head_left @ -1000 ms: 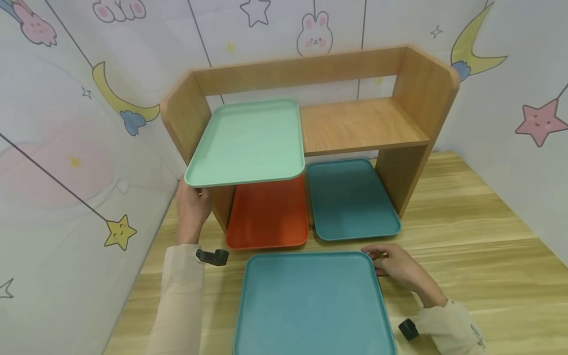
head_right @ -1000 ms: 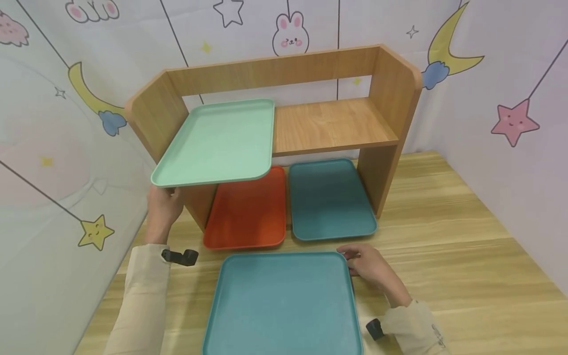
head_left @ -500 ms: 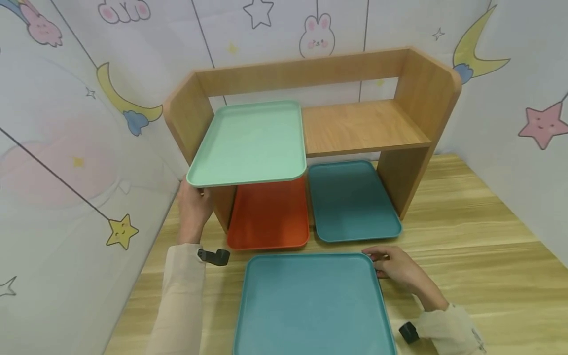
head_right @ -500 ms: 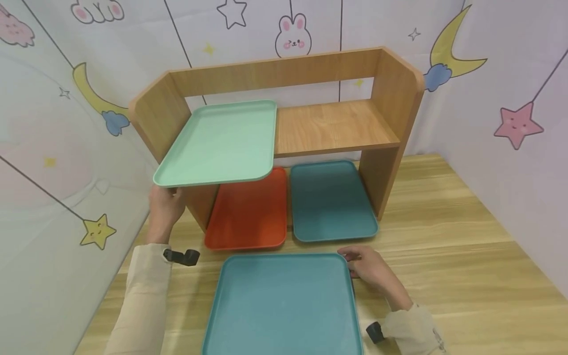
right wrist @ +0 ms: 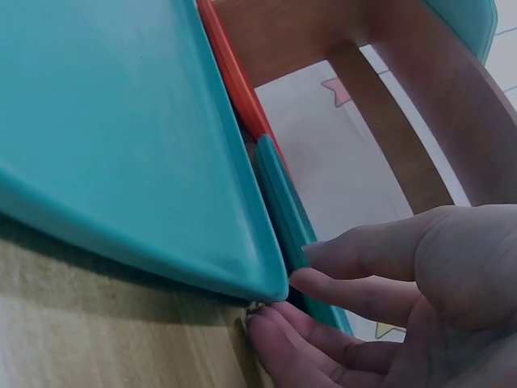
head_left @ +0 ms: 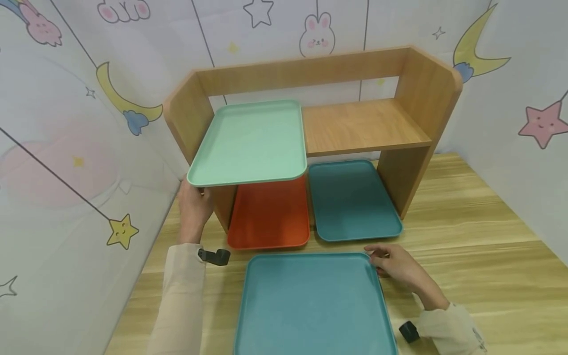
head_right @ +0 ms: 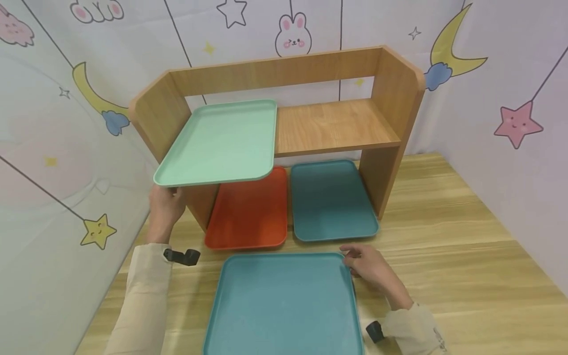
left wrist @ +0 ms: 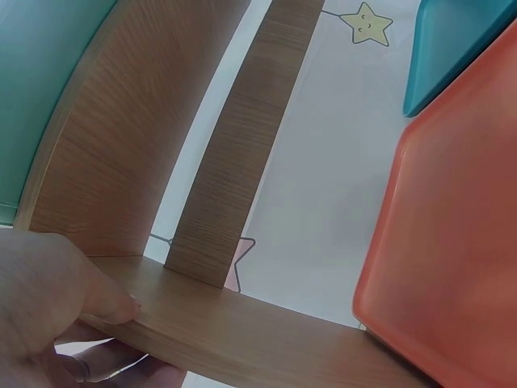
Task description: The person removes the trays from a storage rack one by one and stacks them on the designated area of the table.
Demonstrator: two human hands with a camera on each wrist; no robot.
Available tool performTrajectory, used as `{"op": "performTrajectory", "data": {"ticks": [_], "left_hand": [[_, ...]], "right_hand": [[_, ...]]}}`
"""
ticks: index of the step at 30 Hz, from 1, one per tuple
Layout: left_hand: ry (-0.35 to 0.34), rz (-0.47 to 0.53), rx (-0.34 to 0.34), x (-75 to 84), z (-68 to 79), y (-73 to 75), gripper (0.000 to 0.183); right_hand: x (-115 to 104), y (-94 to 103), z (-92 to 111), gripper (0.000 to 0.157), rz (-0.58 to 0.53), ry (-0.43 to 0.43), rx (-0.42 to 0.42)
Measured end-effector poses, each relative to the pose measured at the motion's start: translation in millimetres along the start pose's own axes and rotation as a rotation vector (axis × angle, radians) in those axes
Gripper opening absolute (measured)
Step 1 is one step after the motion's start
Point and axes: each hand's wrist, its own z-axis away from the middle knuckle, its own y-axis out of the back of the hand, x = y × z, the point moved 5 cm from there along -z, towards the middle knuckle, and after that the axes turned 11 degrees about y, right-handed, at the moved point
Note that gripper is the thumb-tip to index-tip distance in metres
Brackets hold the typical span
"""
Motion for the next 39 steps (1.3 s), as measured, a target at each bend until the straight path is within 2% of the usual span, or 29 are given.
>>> {"op": "performTrajectory", "data": {"ticks": [5,8,16,31,39], "left_hand": [[0.008,0.009,-0.004,0.0,0.1,-0.2,0.030],[0.014,0.011,-0.004,-0.3,0.0,-0.4,0.031],[0.006,0.019,-0.001,-0.7,0.2,-0.1,0.030],[-0.002,0.014,0.009,-0.5,-0.3,-0.4,0.029],[0.006,0.009,0.002,-1.1,-0.3,-0.9,0.029]], "right_hand": [[-8.4,6.8,-0.2,0.040,0.093,0.060,0.040],[-15.7,10.5,-0.5,0.044,0.108,0.079,0.058],[-36.8,18.5,-3.1,0.055,-0.006,0.122,0.103],[-82.2,24.2,-17.4,0.056,-0.113,0.236,0.146],[-108.7,28.3,-27.5,0.059,-0.255,0.263,0.159]]}}
